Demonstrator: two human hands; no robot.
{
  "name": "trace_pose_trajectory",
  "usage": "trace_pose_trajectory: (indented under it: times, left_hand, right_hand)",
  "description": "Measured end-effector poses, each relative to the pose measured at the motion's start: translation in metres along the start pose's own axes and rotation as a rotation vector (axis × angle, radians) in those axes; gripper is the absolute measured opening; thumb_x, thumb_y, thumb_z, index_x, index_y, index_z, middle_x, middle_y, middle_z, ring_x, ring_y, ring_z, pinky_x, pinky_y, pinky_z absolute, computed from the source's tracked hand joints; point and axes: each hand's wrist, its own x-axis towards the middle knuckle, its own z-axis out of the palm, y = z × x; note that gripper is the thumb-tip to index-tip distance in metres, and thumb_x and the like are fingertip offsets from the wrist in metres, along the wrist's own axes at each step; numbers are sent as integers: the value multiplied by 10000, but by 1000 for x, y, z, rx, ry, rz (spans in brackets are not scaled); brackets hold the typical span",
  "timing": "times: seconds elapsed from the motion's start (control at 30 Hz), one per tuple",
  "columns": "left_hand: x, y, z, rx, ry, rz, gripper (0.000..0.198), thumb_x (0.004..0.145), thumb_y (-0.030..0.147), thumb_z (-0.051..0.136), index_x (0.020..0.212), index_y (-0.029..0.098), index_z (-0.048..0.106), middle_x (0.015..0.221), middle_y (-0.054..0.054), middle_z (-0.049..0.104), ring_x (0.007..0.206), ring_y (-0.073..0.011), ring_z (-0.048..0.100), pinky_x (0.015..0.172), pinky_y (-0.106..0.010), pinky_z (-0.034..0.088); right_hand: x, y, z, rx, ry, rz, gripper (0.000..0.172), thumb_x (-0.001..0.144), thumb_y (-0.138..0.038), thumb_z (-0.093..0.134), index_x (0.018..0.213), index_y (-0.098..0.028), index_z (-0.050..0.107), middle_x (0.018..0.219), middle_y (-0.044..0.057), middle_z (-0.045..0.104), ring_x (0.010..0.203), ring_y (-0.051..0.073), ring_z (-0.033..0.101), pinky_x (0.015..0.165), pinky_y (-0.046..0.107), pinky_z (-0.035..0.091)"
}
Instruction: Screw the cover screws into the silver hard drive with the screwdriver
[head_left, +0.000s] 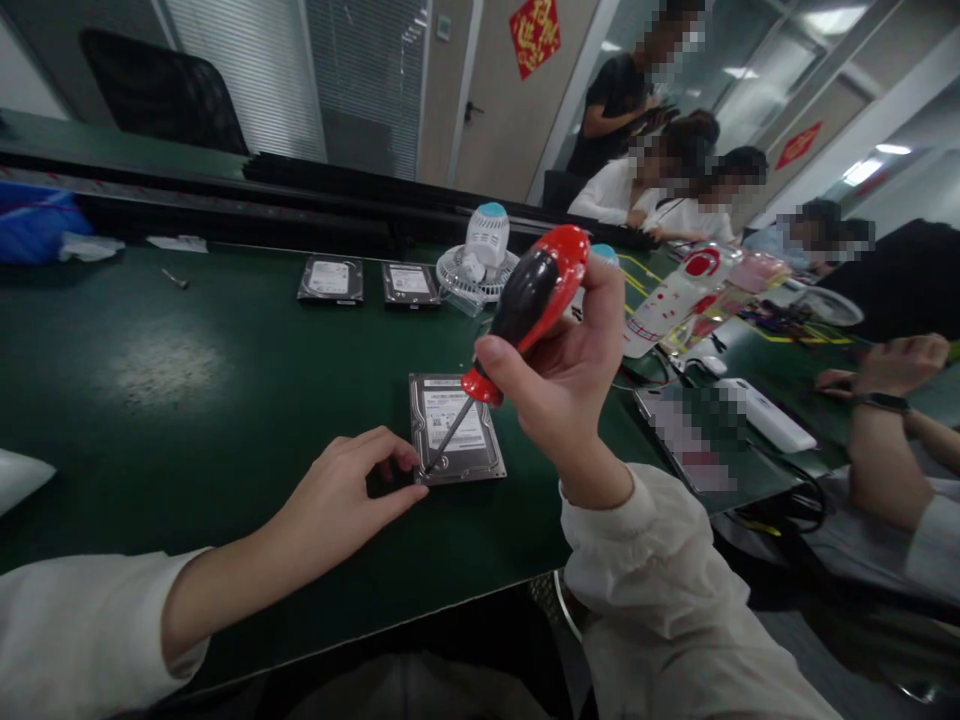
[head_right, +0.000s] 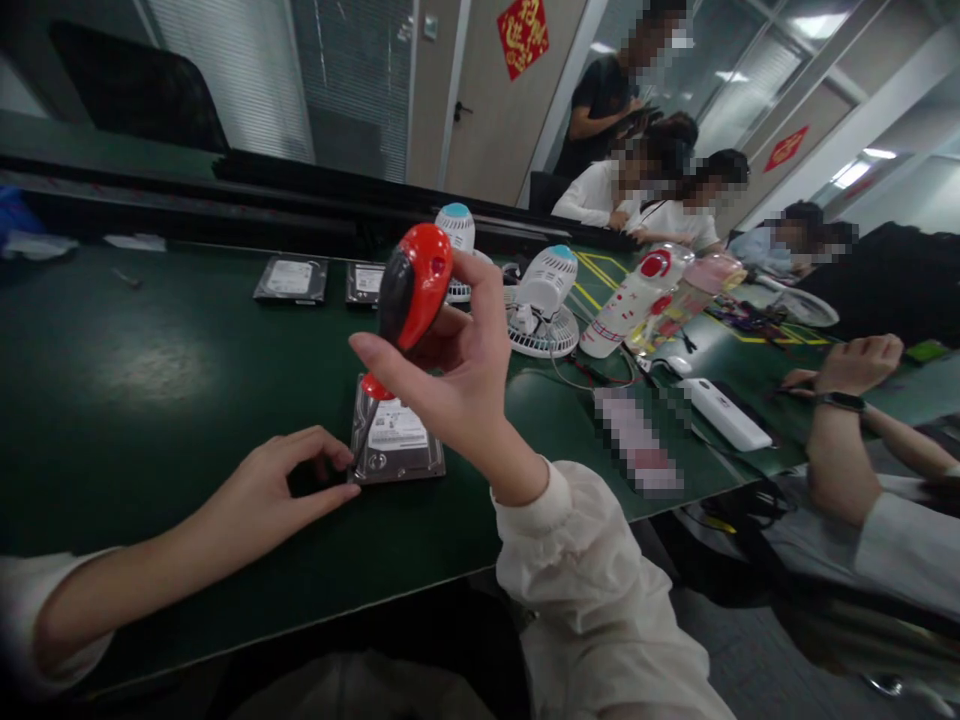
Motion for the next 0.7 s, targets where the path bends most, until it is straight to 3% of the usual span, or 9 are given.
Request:
trace_pose_trajectory:
  times: [0.13,0.3,0.47,0.7]
  left_hand:
    - [4,-3,0,-85,-57,-14,139,880,367,710,886,233,674,879,11,699,834,-212,629,833,-384,427]
    - [5,-1,-1,-116,-75,-14,130,878,360,712,873,233,682,870,11,710,831,-211,630,831,-378,421]
    - [4,-2,0,-126,-77,5,128,891,353,704,859,230,689,859,11,715,825,-204,636,820,-370,423]
    - [6,-2,0,-121,-81,-4,141,896,358,701,847,226,701,843,17,719,817,-202,640,815,-368,426]
  right_hand:
    - [0,2,7,-11,-26,54,512,775,-506,816,1153,-356,504,914,-64,658,723,96,683,589,206,579]
    - [-9,7,5,30,-32,76,439,815,-396,809,1132,-369,506,811,-86,625,594,49,619,531,155,540]
    - [-12,7,6,1,-56,86,513,794,-409,821,1165,-374,469,844,-72,623,624,79,636,545,191,573]
    - [-14,1,7,-10,-74,72,421,807,-293,821,1117,-348,541,900,-61,621,688,73,637,605,193,592]
